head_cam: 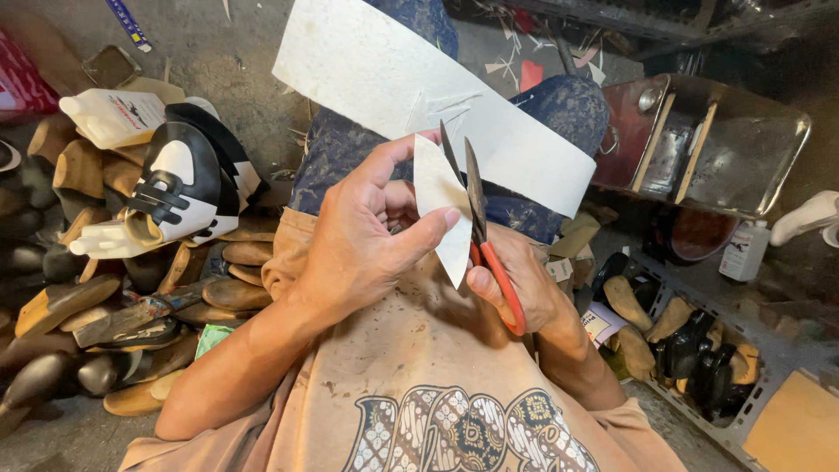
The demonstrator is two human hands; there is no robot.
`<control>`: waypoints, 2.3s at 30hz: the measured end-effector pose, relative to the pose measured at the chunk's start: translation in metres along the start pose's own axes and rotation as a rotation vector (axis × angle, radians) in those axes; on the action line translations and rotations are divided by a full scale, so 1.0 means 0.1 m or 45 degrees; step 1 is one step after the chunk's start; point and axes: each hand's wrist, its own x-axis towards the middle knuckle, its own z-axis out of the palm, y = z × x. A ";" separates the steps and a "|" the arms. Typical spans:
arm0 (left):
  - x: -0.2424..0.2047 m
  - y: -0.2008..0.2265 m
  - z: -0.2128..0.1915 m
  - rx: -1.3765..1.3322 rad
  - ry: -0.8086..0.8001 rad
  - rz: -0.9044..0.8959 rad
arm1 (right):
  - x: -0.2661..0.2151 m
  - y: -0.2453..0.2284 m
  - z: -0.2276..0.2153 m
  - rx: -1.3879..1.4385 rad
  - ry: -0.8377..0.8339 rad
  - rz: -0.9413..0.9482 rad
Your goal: The person sits on the floor and uses red-handled scissors to cut a white paper template into a curved shape. They repeatedly trim the edges of the paper, rotating it to follow a specific outline, while surrounded by shoe lasts and workshop materials.
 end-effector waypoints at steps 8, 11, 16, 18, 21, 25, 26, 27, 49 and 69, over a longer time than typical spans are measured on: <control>0.00 0.02 -0.01 0.066 -0.003 0.006 | -0.06 0.04 -0.03 -0.039 -0.013 0.075; 0.01 0.02 -0.01 0.060 -0.003 0.005 | -0.04 0.01 -0.03 -0.001 0.004 0.100; 0.00 0.04 -0.02 0.043 -0.005 -0.025 | -0.04 0.00 -0.03 0.060 0.020 0.093; 0.00 0.05 -0.03 0.066 -0.013 -0.010 | -0.05 0.05 -0.04 0.056 0.008 0.115; 0.00 0.06 -0.03 0.072 -0.026 0.012 | -0.02 -0.06 -0.06 0.123 0.031 0.098; 0.00 0.06 -0.04 0.008 -0.051 -0.022 | -0.01 -0.07 -0.08 0.113 0.018 0.096; 0.00 0.06 -0.04 -0.006 -0.060 -0.021 | -0.02 -0.07 -0.09 0.130 0.014 0.101; -0.01 0.06 -0.05 -0.020 -0.069 -0.019 | -0.02 -0.07 -0.09 0.147 0.010 0.106; 0.05 -0.25 -0.02 -0.264 0.028 -0.013 | 0.01 0.47 0.01 0.620 0.473 0.320; 0.17 -0.53 -0.10 -0.653 0.011 0.063 | -0.43 0.65 -0.23 -0.470 0.633 0.285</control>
